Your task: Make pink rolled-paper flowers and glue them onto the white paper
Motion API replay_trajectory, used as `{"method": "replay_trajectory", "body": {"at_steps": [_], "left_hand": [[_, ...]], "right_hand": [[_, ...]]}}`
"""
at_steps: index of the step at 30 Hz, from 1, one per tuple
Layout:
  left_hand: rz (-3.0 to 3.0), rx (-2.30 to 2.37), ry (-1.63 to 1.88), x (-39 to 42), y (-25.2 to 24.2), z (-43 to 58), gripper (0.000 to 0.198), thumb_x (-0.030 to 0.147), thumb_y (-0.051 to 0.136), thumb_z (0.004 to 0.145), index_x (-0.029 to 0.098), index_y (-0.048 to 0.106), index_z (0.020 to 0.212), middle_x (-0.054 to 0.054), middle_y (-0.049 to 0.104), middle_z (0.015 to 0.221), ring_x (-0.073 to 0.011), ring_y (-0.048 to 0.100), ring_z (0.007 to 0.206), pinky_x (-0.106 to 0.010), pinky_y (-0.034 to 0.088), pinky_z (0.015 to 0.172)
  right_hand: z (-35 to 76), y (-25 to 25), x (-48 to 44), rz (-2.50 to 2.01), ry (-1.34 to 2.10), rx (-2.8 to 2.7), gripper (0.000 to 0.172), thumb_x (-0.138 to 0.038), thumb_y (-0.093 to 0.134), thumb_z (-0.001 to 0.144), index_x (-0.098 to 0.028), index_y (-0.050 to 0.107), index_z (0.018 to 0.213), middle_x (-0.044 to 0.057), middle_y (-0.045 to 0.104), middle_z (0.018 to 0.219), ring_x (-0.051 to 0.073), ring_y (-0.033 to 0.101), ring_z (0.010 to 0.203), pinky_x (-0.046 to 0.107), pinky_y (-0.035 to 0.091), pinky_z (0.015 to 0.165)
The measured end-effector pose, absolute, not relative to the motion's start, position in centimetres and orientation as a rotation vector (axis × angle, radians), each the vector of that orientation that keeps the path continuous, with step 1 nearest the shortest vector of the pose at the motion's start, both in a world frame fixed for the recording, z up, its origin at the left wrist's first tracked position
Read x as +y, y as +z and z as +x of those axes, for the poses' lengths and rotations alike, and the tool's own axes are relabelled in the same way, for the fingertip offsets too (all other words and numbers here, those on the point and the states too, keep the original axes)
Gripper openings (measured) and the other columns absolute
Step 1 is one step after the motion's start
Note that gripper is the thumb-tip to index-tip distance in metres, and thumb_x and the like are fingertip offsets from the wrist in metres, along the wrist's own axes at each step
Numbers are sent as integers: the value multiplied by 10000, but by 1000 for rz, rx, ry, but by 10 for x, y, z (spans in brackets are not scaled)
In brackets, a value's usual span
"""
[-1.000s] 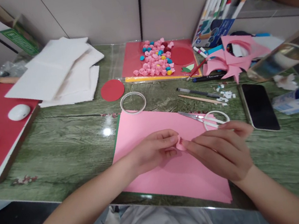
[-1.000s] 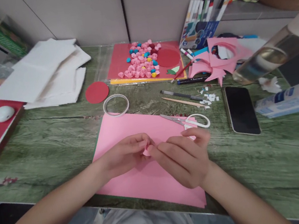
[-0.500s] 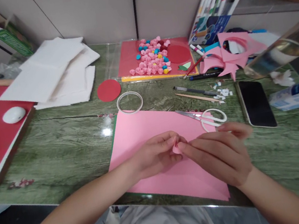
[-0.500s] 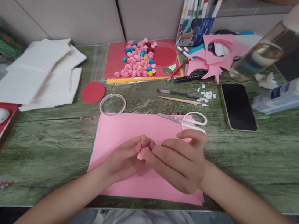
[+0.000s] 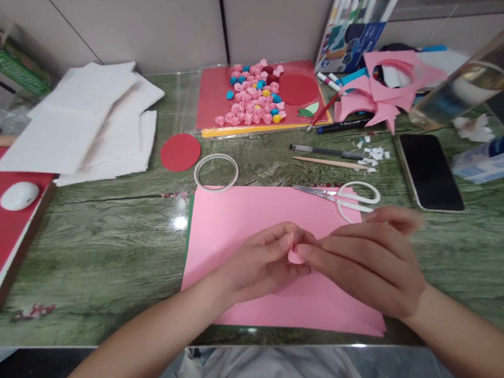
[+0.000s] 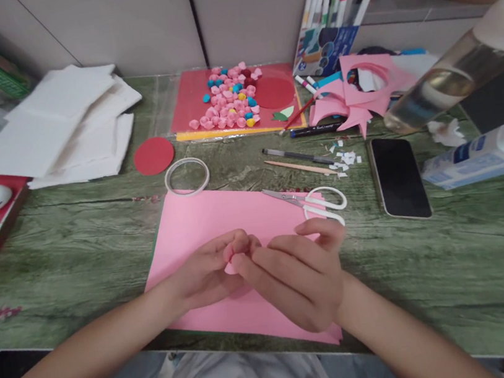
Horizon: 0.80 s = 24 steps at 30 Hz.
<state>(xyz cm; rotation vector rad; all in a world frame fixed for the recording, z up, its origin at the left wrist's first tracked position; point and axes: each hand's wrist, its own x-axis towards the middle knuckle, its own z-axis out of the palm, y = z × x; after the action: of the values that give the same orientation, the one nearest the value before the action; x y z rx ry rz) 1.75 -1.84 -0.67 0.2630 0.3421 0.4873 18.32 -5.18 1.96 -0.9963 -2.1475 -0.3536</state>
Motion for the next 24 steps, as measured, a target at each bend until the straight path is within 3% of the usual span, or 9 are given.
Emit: {"method": "replay_trajectory", "body": {"at_steps": [8, 16, 24], "left_hand": [[307, 335, 518, -20, -8, 20, 205, 285, 663, 718, 143, 518, 686, -19, 524, 797, -107, 496, 732, -227, 392, 671], [596, 628, 758, -25, -12, 20, 140, 273, 636, 742, 157, 559, 725, 4, 527, 730, -83, 465, 658, -210, 354, 644], [893, 710, 918, -28, -5, 11, 167, 314, 588, 764, 170, 661, 804, -38, 576, 749, -137, 509, 686, -272, 393, 670]], "right_hand": [[181, 22, -52, -1001, -335, -2136, 116, -164, 619, 774, -217, 639, 875, -51, 662, 706, 94, 563, 656, 310, 358, 642], [184, 19, -51, -1010, -348, -2151, 121, -170, 576, 800, -227, 644, 881, -52, 666, 712, 90, 571, 666, 308, 336, 644], [191, 11, -46, -993, -373, -2154, 154, -187, 601, 780, -231, 644, 922, -48, 669, 737, 104, 572, 680, 314, 324, 652]]}}
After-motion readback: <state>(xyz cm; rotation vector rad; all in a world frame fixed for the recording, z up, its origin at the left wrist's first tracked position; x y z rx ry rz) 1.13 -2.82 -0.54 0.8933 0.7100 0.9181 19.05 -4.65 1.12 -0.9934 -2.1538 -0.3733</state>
